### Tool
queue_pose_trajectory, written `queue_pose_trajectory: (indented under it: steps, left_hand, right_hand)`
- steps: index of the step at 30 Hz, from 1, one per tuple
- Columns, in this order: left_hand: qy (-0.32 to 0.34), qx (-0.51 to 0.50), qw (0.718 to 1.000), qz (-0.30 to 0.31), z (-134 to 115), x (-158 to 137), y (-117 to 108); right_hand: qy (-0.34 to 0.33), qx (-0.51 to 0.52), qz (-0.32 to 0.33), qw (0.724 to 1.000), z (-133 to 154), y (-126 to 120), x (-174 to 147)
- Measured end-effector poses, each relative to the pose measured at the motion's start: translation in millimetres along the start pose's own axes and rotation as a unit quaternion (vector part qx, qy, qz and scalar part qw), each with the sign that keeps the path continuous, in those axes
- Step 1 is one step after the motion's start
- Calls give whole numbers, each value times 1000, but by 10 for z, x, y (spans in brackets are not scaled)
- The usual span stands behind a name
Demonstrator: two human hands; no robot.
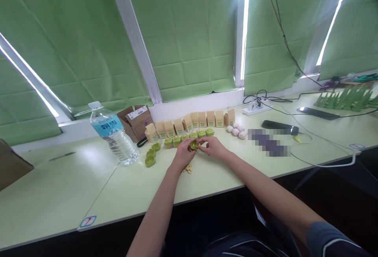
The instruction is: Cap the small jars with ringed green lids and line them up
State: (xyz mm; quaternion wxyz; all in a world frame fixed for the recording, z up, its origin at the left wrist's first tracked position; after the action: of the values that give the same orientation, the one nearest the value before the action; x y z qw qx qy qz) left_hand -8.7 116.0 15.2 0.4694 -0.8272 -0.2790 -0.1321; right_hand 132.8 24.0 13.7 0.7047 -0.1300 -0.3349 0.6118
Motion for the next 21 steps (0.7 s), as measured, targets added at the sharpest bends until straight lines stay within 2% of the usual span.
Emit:
queue_pose_trajectory:
  steps: [10, 21]
  left_hand:
    - [-14, 7, 1000, 11, -81, -11, -20]
    - [-26, -8, 999, 26, -46, -6, -13]
  right_hand:
    - [5, -6, -15, 1000, 7, -17, -4]
    - [9, -17, -32, 999, -36, -22, 10]
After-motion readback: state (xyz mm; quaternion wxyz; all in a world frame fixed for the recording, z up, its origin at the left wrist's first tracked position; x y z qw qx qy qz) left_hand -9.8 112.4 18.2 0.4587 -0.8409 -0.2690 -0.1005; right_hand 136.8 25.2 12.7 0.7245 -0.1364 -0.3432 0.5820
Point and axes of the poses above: each hand's wrist, its own x-axis towards the middle knuckle, its own y-axis out of the palm, z = x × y, the point moved 4 cm from there along x, towards the middle knuckle, and after that the axes turned 10 degrees about z, right-handed, at the moved point
